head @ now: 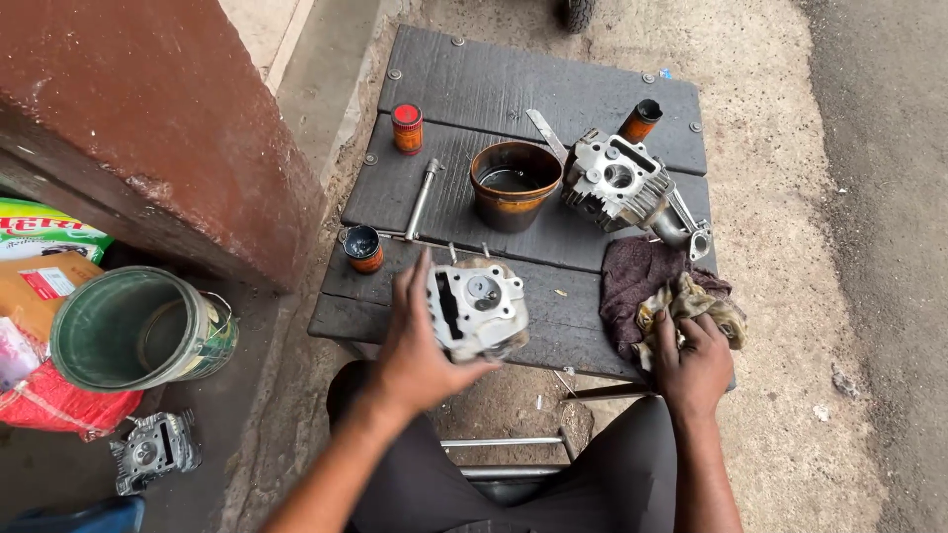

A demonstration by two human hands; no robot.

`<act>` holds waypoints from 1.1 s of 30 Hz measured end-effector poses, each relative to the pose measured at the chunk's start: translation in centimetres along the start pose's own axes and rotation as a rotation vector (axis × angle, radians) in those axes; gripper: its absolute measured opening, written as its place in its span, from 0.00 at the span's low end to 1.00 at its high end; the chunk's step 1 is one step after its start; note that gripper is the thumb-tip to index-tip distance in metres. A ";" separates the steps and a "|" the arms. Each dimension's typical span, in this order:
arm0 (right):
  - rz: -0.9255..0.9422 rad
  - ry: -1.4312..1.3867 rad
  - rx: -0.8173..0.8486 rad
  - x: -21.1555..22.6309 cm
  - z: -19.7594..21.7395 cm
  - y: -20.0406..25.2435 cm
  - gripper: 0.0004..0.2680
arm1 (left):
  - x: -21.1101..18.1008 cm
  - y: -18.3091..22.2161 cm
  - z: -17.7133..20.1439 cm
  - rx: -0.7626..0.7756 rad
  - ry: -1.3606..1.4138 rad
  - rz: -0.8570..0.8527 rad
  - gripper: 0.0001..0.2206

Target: The person sits at a low outdoor workbench and works on a motorcycle engine cylinder head. They wipe the part with a rag, fit a valve and small components into the head, then use a socket wrench with a sliding bar to tighten bolts on the head, repositioning the part as they work.

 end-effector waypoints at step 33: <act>-0.117 -0.952 -0.452 0.3 3.1 8.4 0.16 | -8.3 7.0 -12.9 0.097 0.069 -0.321 0.37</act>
Point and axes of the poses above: each hand's wrist, its own y-axis away from the middle knuckle, its own z-axis out of the back of the hand, x = y × z, the point moved 6 cm from there along -y, towards the middle knuckle, and after that the axes turned 13 degrees about z, right-handed, at the moved point
